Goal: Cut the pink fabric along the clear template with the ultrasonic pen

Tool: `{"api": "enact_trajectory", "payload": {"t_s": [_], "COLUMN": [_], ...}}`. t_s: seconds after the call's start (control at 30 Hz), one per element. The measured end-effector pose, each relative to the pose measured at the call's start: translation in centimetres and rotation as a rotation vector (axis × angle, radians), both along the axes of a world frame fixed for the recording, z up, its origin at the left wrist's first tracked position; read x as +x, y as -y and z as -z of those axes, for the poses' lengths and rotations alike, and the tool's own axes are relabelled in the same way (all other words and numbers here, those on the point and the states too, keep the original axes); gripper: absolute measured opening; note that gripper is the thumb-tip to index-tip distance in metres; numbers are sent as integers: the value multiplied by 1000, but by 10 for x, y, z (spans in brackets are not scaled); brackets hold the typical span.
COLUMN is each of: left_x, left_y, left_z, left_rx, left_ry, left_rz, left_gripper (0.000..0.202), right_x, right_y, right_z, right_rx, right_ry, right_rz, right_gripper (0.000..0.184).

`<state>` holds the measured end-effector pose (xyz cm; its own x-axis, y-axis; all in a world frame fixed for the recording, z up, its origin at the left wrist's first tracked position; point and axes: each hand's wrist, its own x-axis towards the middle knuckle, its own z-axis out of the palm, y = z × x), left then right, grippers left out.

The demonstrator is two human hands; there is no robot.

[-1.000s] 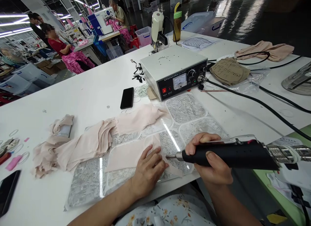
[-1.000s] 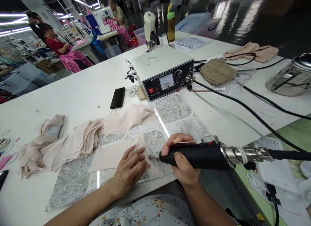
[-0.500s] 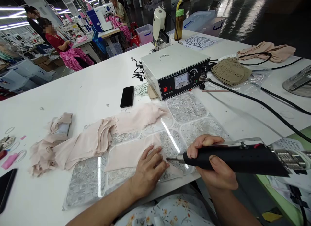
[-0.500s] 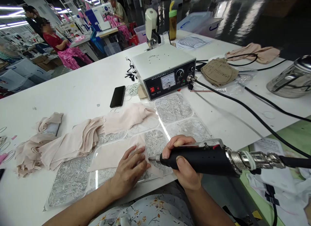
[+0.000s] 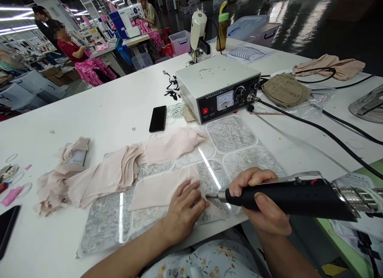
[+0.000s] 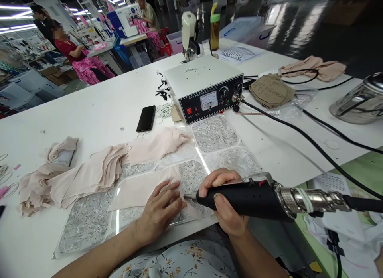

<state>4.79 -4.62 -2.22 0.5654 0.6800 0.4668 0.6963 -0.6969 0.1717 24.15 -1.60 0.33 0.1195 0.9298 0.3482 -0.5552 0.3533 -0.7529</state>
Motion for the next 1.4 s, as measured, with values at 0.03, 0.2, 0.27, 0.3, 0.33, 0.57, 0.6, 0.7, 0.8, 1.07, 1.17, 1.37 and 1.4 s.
{"api": "enact_trajectory", "payload": {"t_s": [0.03, 0.2, 0.27, 0.3, 0.33, 0.57, 0.6, 0.7, 0.8, 1.07, 1.17, 1.37, 1.4], "left_x": [0, 1, 0, 0, 0, -1, -1, 0, -1, 0, 0, 1, 1], "left_y": [0, 0, 0, 1, 1, 1, 1, 1, 1, 2, 2, 0, 0], "left_z": [-1, -1, 0, 0, 1, 2, 2, 2, 3, 5, 3, 3, 3], "left_rx": [5, 21, 17, 12, 8, 1, 1, 4, 7, 0, 7, 14, 16], "left_ry": [0, 11, 9, 6, 4, -17, -18, -11, 3, 3, 11, 23, 26], "left_rz": [0, -6, -5, -6, -7, -4, -5, -9, -11, -13, -10, -7, -5], "left_gripper": [18, 22, 22, 22, 22, 20, 20, 20, 21, 23, 22, 22, 22], "right_x": [0, -3, -5, -6, -6, -7, -7, -9, -10, -11, -11, -15, -15], "right_y": [0, -1, -2, -2, -3, -4, -5, -6, -7, -11, -11, -11, -12], "right_z": [0, 1, 1, 1, 0, 0, 0, 1, 1, 0, -2, -2, -1], "right_rx": [0, -8, -10, -12, -14, -4, -6, -30, -25, -26, -29, -6, -3], "right_ry": [3, -11, -20, -22, -23, 17, 21, 18, 14, 26, 44, 54, 51], "right_rz": [-1, 10, 18, 19, 22, 27, 29, 41, 59, 75, 92, 89, 88], "right_gripper": [9, 12, 13, 13, 13, 9, 9, 10, 10, 11, 11, 10, 10]}}
